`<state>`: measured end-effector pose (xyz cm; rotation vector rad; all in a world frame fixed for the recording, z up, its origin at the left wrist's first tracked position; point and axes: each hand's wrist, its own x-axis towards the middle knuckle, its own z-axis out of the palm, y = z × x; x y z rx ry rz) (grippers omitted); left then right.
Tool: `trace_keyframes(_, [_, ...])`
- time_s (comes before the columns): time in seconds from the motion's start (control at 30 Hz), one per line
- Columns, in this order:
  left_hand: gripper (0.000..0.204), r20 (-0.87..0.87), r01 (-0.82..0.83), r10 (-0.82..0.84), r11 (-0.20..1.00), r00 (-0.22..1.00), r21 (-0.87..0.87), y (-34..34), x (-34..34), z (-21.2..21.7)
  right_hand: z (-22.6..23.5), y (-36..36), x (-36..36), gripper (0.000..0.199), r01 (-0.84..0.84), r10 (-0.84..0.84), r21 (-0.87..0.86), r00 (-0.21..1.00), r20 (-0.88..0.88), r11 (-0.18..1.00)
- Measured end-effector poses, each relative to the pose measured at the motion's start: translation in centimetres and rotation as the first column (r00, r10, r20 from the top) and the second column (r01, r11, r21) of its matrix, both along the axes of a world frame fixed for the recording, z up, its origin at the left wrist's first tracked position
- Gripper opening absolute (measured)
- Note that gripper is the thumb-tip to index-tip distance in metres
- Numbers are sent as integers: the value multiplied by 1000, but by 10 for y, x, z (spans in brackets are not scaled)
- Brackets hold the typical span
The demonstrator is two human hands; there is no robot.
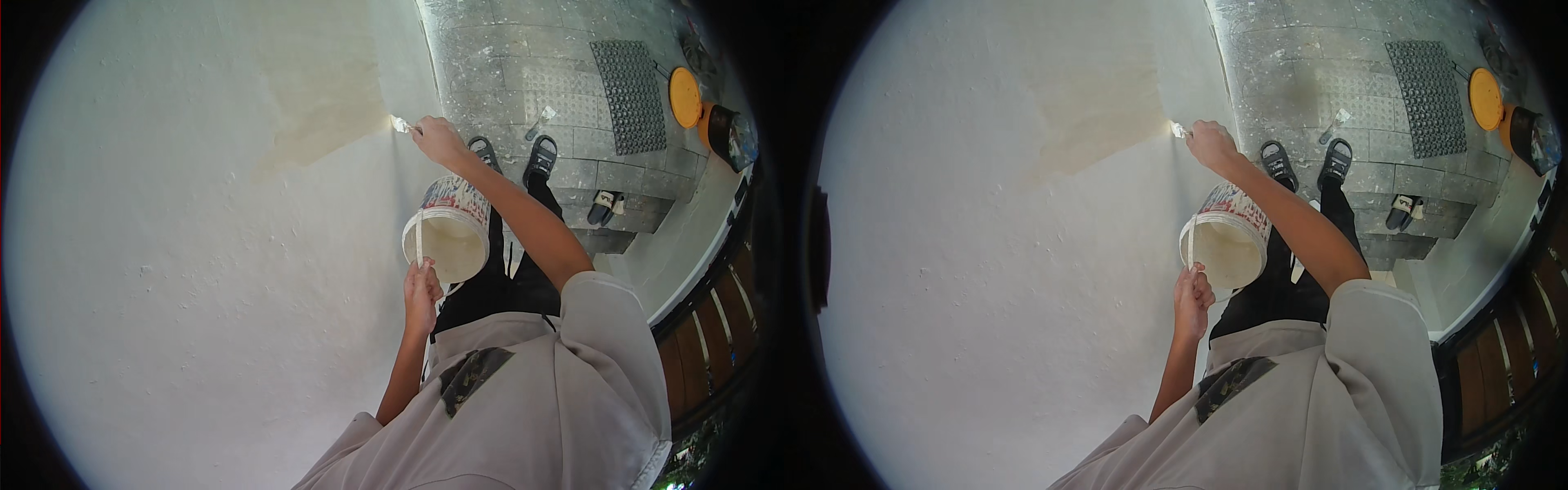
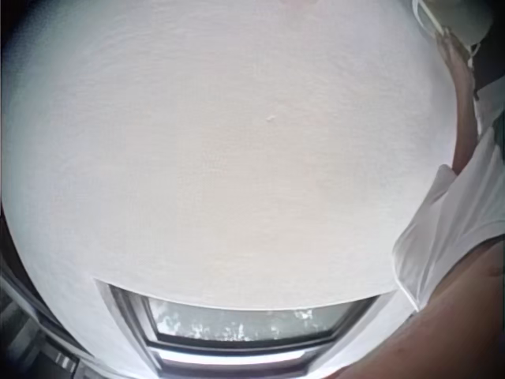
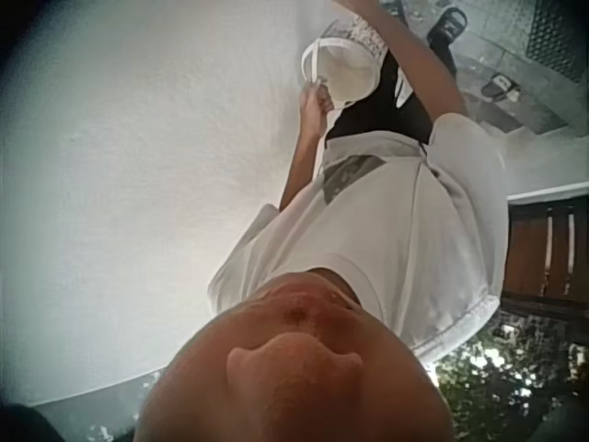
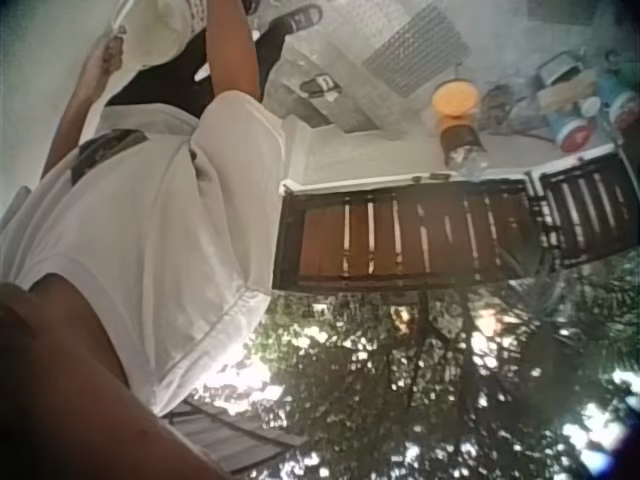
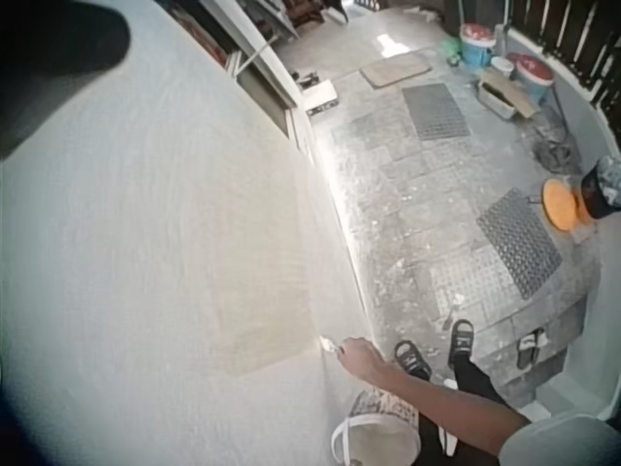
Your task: The person paints a wall using a paintbrush and a bucket of paint.
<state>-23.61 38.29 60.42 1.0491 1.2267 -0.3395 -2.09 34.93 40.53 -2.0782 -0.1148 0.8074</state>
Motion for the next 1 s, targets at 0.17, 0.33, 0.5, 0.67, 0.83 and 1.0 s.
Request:
trace_keyframes(0.17, [17,0,-7,7,1000,1000,6,3,-3,0,0,-12,9,28,-77,77,8,996,-44,997])
trace_keyframes(0.33, [17,-20,-21,22,999,1000,49,7,-6,4,45,-39,5,31,-33,59,379,997,-58,925])
trace_keyframes(0.5, [18,-21,1,0,999,1000,32,6,-4,5,29,-47,7,31,30,-24,220,999,-27,975])
trace_keyframes(0.67, [18,-13,10,-9,999,1000,32,6,-3,3,39,-21,0,29,-42,24,170,994,109,984])
trace_keyframes(0.83, [18,11,41,-42,998,999,47,5,-6,7,126,-66,-6,30,-17,31,407,999,-27,913])
trace_keyframes(1.0, [19,46,7,-10,998,999,58,5,-7,12,158,-133,-19,31,-56,87,351,993,-75,935])
